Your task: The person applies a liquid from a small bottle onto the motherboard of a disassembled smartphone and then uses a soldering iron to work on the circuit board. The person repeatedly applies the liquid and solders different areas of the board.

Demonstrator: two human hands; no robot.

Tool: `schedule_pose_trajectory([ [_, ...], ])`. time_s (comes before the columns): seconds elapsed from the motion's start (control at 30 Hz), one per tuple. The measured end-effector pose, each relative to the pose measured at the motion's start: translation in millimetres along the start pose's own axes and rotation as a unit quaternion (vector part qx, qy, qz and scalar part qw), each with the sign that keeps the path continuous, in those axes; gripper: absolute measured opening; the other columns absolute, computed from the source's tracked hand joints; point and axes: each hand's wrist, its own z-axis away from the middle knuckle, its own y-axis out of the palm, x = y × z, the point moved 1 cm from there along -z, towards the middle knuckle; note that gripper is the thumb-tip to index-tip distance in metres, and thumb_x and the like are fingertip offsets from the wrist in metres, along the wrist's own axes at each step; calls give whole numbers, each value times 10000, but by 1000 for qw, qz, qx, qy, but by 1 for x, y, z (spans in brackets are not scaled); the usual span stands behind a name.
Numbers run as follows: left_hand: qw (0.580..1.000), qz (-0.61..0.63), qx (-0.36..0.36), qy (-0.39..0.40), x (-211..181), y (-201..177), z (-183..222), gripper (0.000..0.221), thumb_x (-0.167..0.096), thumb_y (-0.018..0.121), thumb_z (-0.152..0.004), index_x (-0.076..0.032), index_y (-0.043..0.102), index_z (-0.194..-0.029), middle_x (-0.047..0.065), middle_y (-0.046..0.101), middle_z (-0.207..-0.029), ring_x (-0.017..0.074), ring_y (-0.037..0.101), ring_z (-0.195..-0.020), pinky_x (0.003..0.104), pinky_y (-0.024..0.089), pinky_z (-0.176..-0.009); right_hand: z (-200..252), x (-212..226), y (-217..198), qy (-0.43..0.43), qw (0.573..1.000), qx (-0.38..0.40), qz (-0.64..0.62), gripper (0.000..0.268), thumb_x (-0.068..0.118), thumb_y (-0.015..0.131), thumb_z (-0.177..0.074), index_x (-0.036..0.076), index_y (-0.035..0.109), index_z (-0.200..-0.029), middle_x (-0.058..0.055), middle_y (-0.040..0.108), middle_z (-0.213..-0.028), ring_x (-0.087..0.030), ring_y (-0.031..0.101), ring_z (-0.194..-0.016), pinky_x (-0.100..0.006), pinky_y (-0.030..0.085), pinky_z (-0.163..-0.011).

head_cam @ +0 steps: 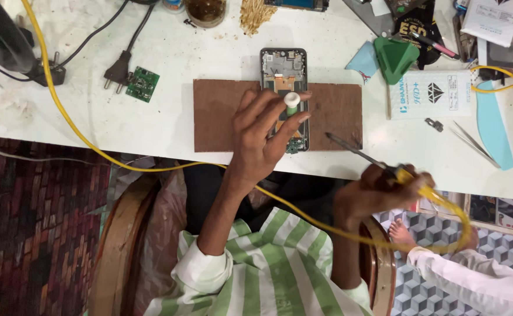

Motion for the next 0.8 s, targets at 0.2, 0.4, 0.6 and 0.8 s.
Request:
schedule_pose_trajectory([
  [0.2, 1000, -3, 8, -25, -8, -5, -1, 263, -116, 806, -936, -56, 744, -1184, 41, 657, -927, 200, 482, -812, 367, 378, -723, -3, -6, 0, 71, 994, 78, 13, 367, 444, 663, -1012, 126, 484, -1045, 28, 444, -858, -75, 412, -655, -219, 310, -535],
  [0.4, 999, 26, 8, -39, -8, -5, -3, 267, -109, 782, -975, -67, 721, -1232, 52, 659, -1036, 226, 542, -938, 347, 456, -747, 5, -10, 5, 11, 996, 81, 44, 378, 449, 638, -1003, 102, 488, -1024, -5, 439, -833, -94, 413, -637, -225, 326, -516],
  [0.6, 999, 13, 12, -39, -9, -5, -4, 274, -125, 787, -965, -74, 725, -1227, 45, 665, -1019, 219, 522, -895, 365, 441, -777, 2, -15, 5, -19, 990, 99, 94, 393, 465, 558, -1032, 81, 484, -989, -24, 425, -840, -152, 480, -657, -273, 422, -563],
  [0.8, 999, 15, 10, -37, -8, -5, -2, 271, -149, 771, -999, -88, 716, -1257, 40, 677, -1070, 181, 539, -880, 326, 446, -755, 2, -15, 3, 5, 990, 89, 107, 431, 494, 555, -1010, 69, 487, -1042, -42, 458, -843, -157, 508, -650, -265, 406, -536],
])
